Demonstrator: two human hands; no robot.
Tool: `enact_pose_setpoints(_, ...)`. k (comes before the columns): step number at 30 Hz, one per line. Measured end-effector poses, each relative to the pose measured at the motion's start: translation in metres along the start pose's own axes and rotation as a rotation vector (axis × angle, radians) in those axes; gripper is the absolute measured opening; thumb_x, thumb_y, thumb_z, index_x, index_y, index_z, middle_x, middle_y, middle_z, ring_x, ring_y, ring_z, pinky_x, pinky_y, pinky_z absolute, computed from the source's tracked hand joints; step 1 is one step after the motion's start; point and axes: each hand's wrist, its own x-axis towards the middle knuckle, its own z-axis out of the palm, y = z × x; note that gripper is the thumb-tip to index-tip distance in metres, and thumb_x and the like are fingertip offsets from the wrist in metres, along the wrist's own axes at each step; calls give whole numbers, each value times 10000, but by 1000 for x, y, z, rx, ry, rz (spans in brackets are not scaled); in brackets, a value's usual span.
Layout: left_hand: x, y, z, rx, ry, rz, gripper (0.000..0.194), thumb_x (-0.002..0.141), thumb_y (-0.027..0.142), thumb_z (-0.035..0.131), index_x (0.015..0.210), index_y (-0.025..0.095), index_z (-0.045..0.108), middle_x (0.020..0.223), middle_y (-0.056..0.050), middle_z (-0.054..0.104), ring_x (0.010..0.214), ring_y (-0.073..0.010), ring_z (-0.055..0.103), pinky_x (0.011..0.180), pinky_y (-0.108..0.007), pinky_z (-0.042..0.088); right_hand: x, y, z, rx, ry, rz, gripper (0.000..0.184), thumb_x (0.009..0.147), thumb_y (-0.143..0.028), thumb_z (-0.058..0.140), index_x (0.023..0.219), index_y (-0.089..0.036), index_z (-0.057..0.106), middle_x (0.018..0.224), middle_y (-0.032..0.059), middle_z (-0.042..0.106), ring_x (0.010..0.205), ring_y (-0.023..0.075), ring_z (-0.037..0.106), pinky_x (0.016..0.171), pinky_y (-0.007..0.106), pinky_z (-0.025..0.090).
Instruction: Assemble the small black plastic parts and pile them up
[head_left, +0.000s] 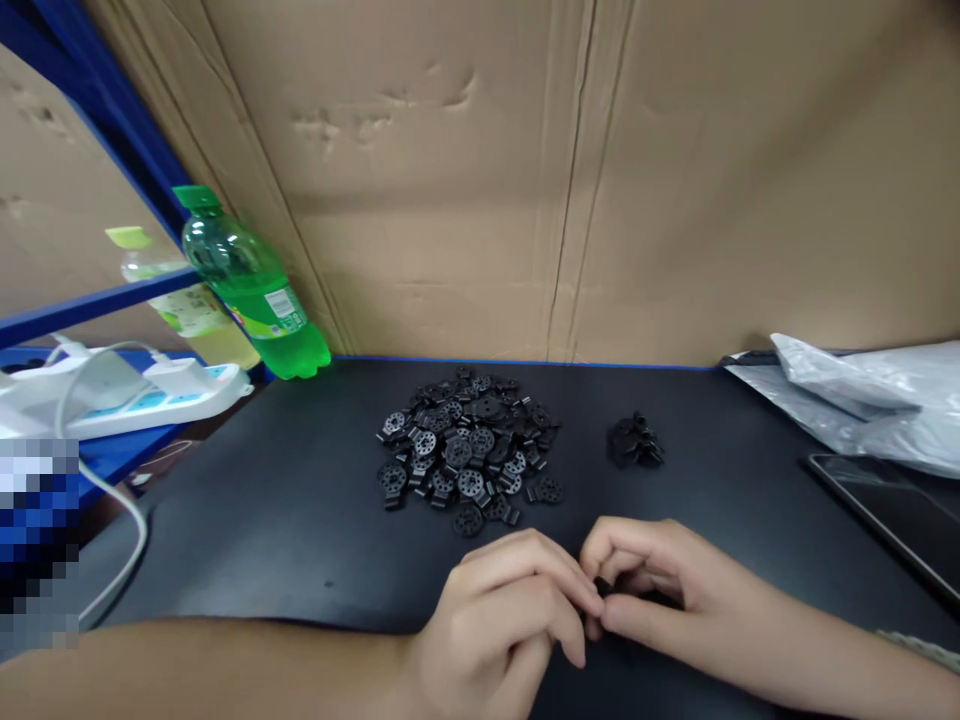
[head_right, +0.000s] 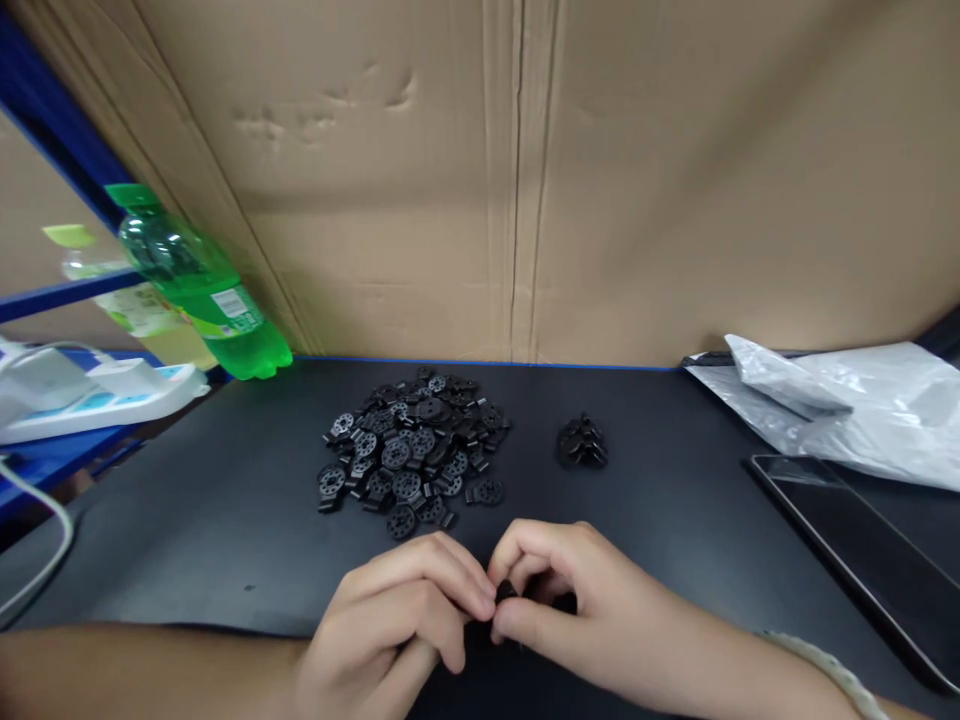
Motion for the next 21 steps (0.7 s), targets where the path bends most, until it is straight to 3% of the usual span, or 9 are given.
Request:
enact_pose_setpoints(3,1,0,1,19,-18,7,310,765,-130,506,781,151,636,937,-90,723,891,-192,684,806,-283,572,-2,-4,-14,-195,63,-49,69,891,-248,615,877,-197,659,834,4,703,779,158,652,725,264,503)
enact_pose_setpoints(6,4,4,0,66,-1,-8,319,759,-121,512,864,147,650,985,-111,707,960,-216,660,863,-327,561,-7,-5,-48,-531,230,-176,108,889,-285,634,955,-212,680,954,44,715,886,204,653,822,337,489)
enact_pose_setpoints(8,5,7,0,80,-4,-29,322,763,-111,497,875,151,648,977,-109,699,934,-207,655,846,-326,562,-9,-2,-73,-718,328,-200,109,883,-274,629,953,-212,685,989,74,697,944,242,639,860,394,471)
enact_pose_setpoints(11,6,8,1,74,-49,-38,327,762,-106,476,862,161,637,930,-98,701,874,-197,651,806,-324,564,-8,8,-98,-864,345,-146,82,839,-253,665,905,-227,708,989,82,638,955,259,616,879,428,462)
enact_pose_setpoints(14,7,8,1,68,-90,-36,337,762,-106,467,868,169,629,916,-97,709,842,-195,652,779,-319,567,-4,17,-103,-935,363,-106,123,826,-207,651,943,-214,689,958,77,598,923,249,599,841,405,479)
enact_pose_setpoints(18,7,10,1,98,-101,-49,330,768,-97,478,886,169,633,909,-104,714,818,-195,652,765,-315,568,0,21,-97,-976,419,-167,207,834,-152,598,1035,-194,627,924,68,586,892,235,580,802,380,481)
enact_pose_setpoints(21,7,10,1,127,-140,-31,321,771,-89,486,900,163,637,897,-107,716,811,-198,647,761,-318,572,1,21,-95,-962,414,-202,172,852,-175,589,1018,-201,620,893,55,586,858,229,583,764,367,480)
